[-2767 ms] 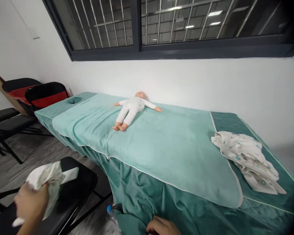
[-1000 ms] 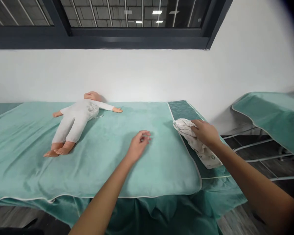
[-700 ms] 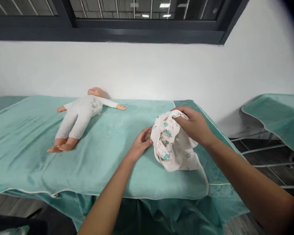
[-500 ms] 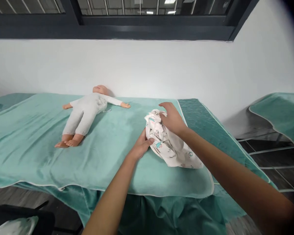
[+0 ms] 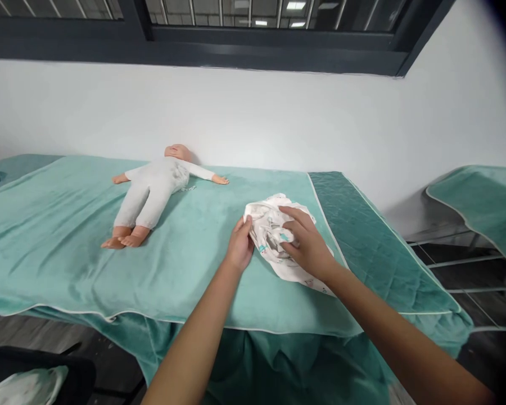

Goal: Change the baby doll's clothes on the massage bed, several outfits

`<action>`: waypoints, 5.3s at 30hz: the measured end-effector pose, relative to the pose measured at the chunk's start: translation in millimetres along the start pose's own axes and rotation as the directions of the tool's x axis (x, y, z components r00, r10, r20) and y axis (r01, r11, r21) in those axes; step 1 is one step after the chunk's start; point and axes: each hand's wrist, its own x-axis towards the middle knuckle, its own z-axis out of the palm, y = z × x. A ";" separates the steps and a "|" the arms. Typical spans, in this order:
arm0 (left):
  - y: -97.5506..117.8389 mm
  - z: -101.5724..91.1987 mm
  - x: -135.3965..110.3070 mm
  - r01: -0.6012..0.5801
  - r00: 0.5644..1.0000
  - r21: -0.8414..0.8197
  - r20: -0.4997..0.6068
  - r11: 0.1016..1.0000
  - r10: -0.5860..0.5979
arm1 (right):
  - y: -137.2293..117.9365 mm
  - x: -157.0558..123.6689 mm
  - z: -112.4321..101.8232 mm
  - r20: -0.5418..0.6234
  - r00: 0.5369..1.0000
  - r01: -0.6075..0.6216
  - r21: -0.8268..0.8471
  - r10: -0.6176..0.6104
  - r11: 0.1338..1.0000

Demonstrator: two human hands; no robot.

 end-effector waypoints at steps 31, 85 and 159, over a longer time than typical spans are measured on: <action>4.1 -6.5 7.6 -0.063 0.993 -0.105 -0.102 0.992 0.053 | 24.4 -28.8 -111.7 -0.677 0.546 -0.624 0.065 0.494 0.779; 202.5 72.8 -56.9 -0.296 0.955 0.951 0.295 -0.090 -0.022 | -13.3 17.4 -166.9 -0.052 0.898 -0.440 -0.076 0.437 0.895; 4.9 -11.5 131.3 0.034 0.998 0.909 -0.005 -0.415 0.070 | 121.3 88.5 99.0 0.288 0.758 -0.454 -0.411 0.586 0.790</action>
